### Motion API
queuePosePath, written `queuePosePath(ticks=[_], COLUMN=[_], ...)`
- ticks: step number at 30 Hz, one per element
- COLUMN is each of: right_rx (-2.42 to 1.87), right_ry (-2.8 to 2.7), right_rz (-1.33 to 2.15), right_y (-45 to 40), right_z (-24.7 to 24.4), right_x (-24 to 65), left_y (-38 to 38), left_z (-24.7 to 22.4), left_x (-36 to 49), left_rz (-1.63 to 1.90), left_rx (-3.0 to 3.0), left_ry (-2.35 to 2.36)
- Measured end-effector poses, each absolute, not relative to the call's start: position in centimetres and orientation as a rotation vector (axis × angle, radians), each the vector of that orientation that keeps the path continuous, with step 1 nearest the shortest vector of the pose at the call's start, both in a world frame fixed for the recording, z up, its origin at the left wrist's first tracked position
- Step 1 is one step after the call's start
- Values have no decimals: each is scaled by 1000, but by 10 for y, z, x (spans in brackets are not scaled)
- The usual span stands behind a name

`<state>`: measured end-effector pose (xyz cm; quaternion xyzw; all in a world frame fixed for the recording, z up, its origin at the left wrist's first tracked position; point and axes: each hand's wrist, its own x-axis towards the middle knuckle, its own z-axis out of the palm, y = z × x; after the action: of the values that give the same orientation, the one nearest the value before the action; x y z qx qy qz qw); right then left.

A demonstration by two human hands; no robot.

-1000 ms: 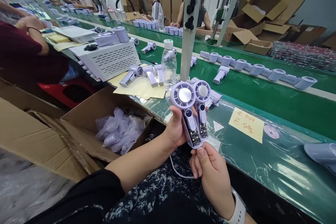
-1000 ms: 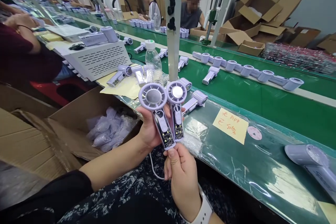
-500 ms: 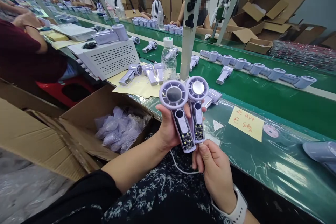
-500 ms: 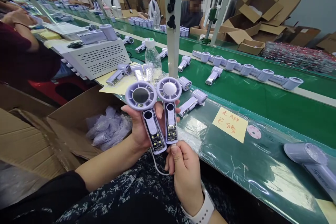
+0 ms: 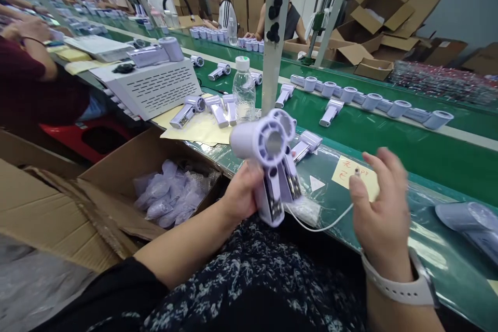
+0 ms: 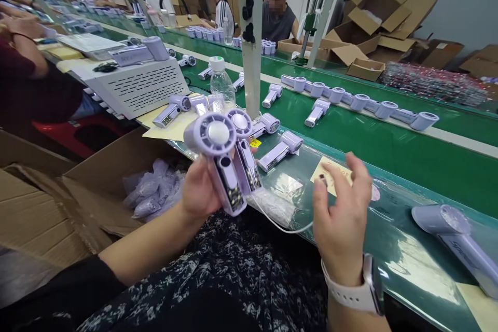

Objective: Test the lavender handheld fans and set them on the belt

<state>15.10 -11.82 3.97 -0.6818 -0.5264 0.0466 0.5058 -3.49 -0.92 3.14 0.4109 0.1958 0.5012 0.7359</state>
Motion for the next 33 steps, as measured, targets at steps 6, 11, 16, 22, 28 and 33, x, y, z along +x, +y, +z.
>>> queuePosePath(ticks=[6,11,16,22,28,33], right_rx=[-1110,-1115,-1031,-931,-977,-891], right_ry=[-1260,-998,-939,-954,-772,-693], right_rz=[1006,1029,1037,1129,1198,1275], right_y=[-120,-122,-127,-135,-129,-128], right_z=[21,9,15,9,-5,-1], right_x=[124,124,133,126,121,120], left_y=[-14,-11,-24,-29,-28,-28], left_z=[18,12,17,14,7,4], left_x=[-60,-53,-43,-39,-40,-39], left_rz=[678,822,761,697,671,651], left_rx=[1237,890,871,1036,1075,1038], left_ry=[325,512,314,200,265,267])
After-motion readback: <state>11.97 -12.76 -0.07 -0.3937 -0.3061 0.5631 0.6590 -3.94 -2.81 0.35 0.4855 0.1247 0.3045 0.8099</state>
